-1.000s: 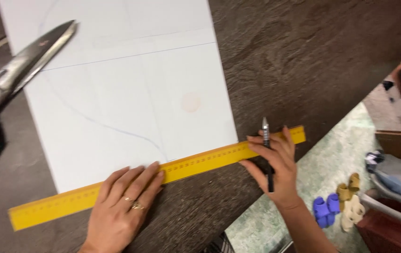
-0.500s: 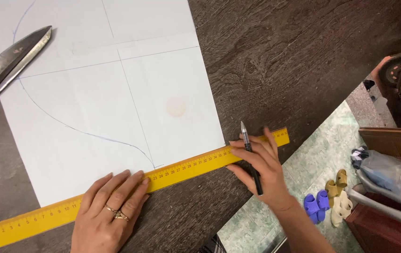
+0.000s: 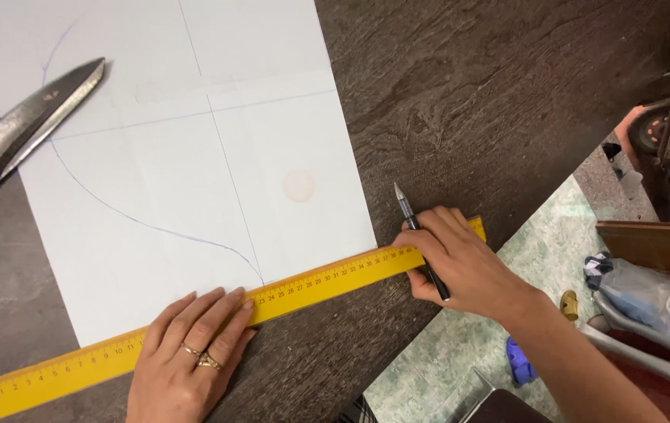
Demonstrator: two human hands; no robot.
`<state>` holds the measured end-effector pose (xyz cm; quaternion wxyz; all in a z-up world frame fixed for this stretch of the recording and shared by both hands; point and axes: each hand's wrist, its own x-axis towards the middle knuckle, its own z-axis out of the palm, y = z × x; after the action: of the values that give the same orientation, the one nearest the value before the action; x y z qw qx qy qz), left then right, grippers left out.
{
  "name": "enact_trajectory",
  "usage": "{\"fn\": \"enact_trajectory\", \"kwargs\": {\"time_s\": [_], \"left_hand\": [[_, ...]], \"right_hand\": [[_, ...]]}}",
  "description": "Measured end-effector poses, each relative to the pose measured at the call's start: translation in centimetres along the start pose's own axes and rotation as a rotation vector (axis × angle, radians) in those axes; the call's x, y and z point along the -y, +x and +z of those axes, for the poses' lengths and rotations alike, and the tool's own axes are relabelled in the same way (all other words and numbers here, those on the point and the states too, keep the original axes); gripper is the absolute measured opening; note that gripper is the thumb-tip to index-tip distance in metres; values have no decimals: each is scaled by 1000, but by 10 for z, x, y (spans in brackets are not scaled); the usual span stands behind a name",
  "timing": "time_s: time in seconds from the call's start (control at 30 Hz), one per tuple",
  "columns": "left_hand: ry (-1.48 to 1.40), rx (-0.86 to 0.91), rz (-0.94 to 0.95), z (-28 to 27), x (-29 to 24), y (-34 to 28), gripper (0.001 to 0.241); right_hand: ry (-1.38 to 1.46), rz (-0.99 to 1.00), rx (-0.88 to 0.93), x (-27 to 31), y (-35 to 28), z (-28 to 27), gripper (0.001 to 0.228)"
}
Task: The person uses a yellow ruler and a black pen to draw straight lines and curves on a white sheet of paper. They then place a piece of brown paper over the drawing, align it, and continue drawing lines on the white paper.
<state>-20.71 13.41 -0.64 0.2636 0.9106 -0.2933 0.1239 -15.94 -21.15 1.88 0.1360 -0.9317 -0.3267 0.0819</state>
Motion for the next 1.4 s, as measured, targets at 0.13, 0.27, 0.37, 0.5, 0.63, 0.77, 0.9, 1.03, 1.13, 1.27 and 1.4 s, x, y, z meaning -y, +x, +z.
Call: {"fn": "enact_trajectory", "kwargs": {"time_s": [0.13, 0.27, 0.37, 0.5, 0.63, 0.77, 0.9, 1.03, 1.13, 1.27, 1.4], "left_hand": [[36, -35, 63, 5, 5, -2, 40], [46, -34, 51, 6, 4, -2, 38], [43, -32, 48, 4, 2, 0, 37], [39, -6, 49, 3, 3, -1, 38], [45, 5, 50, 3, 2, -2, 39], [39, 16, 43, 3, 3, -2, 41], [44, 24, 42, 4, 3, -4, 42], [36, 21, 28, 3, 3, -2, 39], [42, 6, 31, 3, 2, -2, 37], [31, 21, 21, 2, 2, -1, 39], [31, 30, 22, 2, 2, -2, 39]], "right_hand": [[15, 32, -27, -1, -3, 5, 37], [131, 58, -190, 2, -8, 24, 41], [192, 91, -343, 11, -8, 39, 43], [204, 135, -450, 17, -6, 48, 41], [213, 125, -475, 16, -10, 50, 41], [209, 112, -490, 14, -8, 53, 40], [214, 110, -489, 13, -11, 54, 40], [224, 114, -489, 16, -8, 51, 40], [210, 108, -491, 15, -9, 52, 42], [205, 108, -489, 15, -8, 51, 40], [203, 107, -494, 15, -9, 52, 39]]}}
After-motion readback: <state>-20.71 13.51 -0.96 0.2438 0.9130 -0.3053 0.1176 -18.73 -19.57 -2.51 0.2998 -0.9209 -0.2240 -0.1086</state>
